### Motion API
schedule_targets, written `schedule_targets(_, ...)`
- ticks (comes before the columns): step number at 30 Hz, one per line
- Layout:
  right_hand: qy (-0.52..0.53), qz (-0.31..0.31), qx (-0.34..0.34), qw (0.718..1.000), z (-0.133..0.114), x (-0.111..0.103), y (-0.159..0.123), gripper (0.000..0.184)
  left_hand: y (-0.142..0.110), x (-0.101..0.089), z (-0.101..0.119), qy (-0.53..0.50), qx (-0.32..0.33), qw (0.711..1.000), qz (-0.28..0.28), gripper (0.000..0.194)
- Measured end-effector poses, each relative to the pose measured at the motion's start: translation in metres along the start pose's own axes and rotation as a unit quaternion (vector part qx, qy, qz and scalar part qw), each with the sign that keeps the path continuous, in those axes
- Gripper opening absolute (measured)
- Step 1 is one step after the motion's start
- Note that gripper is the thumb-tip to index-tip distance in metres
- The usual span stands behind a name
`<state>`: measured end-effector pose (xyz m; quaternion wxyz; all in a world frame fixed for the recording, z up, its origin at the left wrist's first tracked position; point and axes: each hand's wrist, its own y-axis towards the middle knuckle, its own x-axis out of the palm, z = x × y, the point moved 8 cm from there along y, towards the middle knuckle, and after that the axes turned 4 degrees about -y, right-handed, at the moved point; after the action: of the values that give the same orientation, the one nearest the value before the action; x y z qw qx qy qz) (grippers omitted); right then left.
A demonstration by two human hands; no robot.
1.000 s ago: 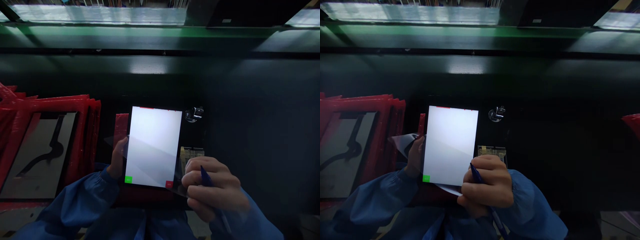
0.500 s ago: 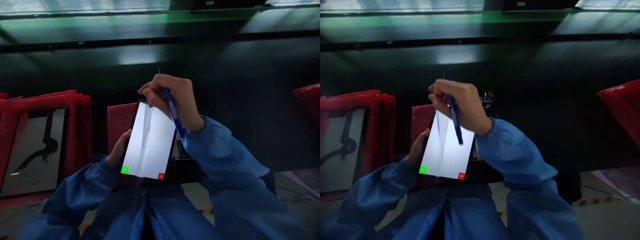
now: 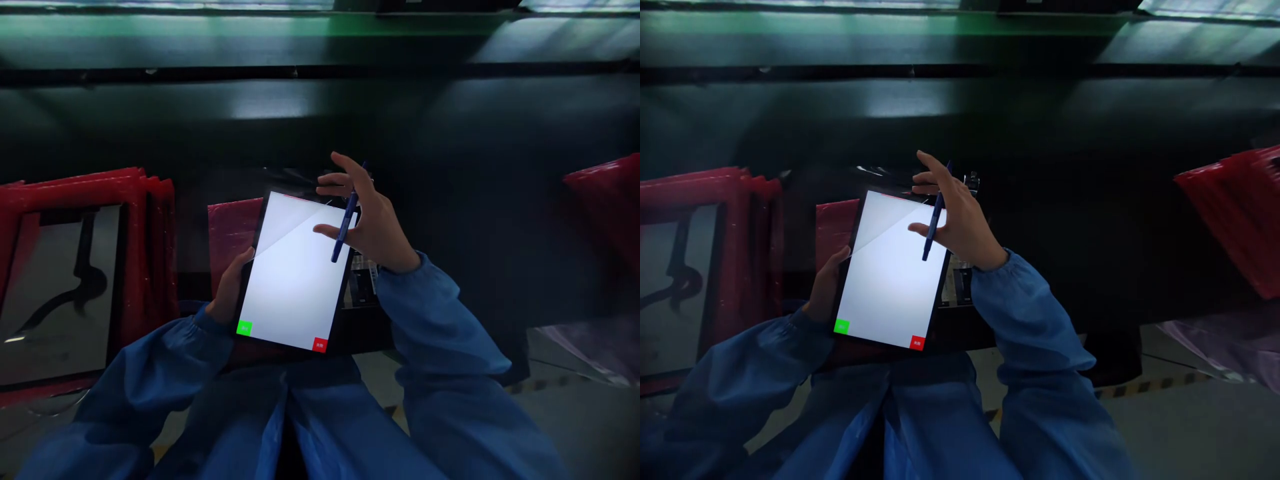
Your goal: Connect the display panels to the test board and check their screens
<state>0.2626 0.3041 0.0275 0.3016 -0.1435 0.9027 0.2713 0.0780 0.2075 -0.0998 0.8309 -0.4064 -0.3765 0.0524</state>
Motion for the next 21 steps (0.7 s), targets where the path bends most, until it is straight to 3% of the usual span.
schedule_targets(6,0.156,0.08,0.014,0.984,0.024,0.006,0.003,0.046,0.002,-0.002,0.003,-0.03,0.011,0.999,-0.012,0.029)
schedule_targets(10,0.203,0.134,0.069,0.968,0.061,0.022,0.0,0.054,0.0,0.002,0.001,-0.02,-0.01,0.999,-0.028,0.028)
schedule_targets(13,0.249,0.139,0.141,0.948,0.084,0.037,-0.006,0.056,-0.001,0.003,0.002,-0.004,-0.011,1.0,-0.027,0.024)
schedule_targets(17,0.302,0.143,0.202,0.921,0.093,0.046,-0.011,0.053,0.002,-0.004,0.006,0.006,0.007,1.0,-0.004,0.022)
schedule_targets(21,0.324,0.141,0.214,0.911,0.092,0.048,-0.012,0.054,0.006,-0.011,0.003,0.012,-0.014,1.0,0.002,0.022)
